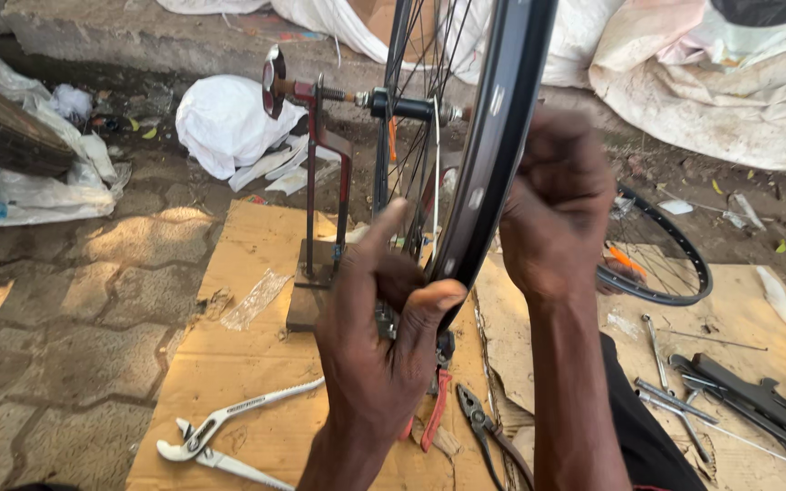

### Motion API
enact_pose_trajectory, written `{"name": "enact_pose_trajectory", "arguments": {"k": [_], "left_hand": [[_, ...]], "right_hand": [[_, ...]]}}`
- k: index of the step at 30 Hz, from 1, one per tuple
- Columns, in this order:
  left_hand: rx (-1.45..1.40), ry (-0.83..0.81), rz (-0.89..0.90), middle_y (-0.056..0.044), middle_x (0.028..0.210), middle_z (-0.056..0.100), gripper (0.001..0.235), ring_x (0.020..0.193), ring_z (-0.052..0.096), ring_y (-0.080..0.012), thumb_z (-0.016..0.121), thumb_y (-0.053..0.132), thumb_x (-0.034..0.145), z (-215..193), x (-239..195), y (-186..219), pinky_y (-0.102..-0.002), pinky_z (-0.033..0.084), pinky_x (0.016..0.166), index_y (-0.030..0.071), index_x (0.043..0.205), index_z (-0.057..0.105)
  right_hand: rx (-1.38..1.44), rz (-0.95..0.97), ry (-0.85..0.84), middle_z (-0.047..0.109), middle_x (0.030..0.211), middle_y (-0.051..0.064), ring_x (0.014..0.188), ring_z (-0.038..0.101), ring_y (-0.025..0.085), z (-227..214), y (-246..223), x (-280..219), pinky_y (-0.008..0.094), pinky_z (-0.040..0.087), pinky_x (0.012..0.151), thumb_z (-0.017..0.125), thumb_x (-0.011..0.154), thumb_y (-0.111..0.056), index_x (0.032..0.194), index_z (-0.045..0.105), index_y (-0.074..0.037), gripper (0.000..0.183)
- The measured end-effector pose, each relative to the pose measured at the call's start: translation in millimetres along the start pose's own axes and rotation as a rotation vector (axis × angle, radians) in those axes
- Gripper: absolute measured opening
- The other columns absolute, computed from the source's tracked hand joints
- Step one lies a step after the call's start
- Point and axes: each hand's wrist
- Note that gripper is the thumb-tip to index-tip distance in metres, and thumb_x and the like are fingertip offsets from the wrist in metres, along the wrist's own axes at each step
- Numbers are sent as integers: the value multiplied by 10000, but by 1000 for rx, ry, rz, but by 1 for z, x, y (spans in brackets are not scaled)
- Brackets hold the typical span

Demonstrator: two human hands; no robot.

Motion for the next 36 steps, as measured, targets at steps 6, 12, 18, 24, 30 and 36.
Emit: {"name": "enact_pose_trajectory", "arguments": {"k": [6,12,18,24,30,36], "left_hand": [[223,-157,22,-76,805,578,416,639,569,-163,553,113,1028,-6,-10,-2,-360,463,545,-41,1415,557],[212,-162,-5,-114,847,573,376,687,613,-221,578,79,1038,-10,-21,-1,-398,495,583,-42,1395,581],[173,-155,-1,-127,885,610,343,713,652,-222,571,83,1048,-10,-18,-3,-383,529,601,-38,1368,592],[132,-167,-16,-125,889,619,342,702,650,-198,549,73,1050,-8,-17,-4,-357,530,592,-48,1366,590],[130,-180,-20,-137,906,621,320,731,647,-200,548,72,1064,-10,-16,-3,-369,525,622,-46,1357,598],[115,-181,-32,-142,925,630,312,739,653,-198,544,71,1065,-11,-13,-3,-363,528,635,-47,1349,599]], "right_hand": [[-82,145,-45,762,1103,86,613,608,55,-5,16,0,210,514,480,552,1052,-337,1242,676,-92,334],[81,16,-68,741,921,52,797,699,163,7,29,2,264,598,695,578,1123,-387,1231,697,-102,327],[19,-38,10,704,1199,52,1007,699,136,16,23,-1,260,642,837,808,961,-24,1213,640,-134,323],[-669,-236,452,545,999,198,837,570,178,38,29,-2,289,524,650,894,848,57,918,522,-37,390],[-201,-214,106,711,1113,177,969,733,173,17,32,-4,271,631,797,693,1017,6,1021,492,-92,223],[-136,-173,93,711,1145,158,1023,728,193,-2,44,-15,288,635,897,694,1077,9,1059,562,-71,155]]}}
Point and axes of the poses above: each hand's wrist, its own x-axis towards the middle knuckle, its own z-axis out of the palm, y = z × x
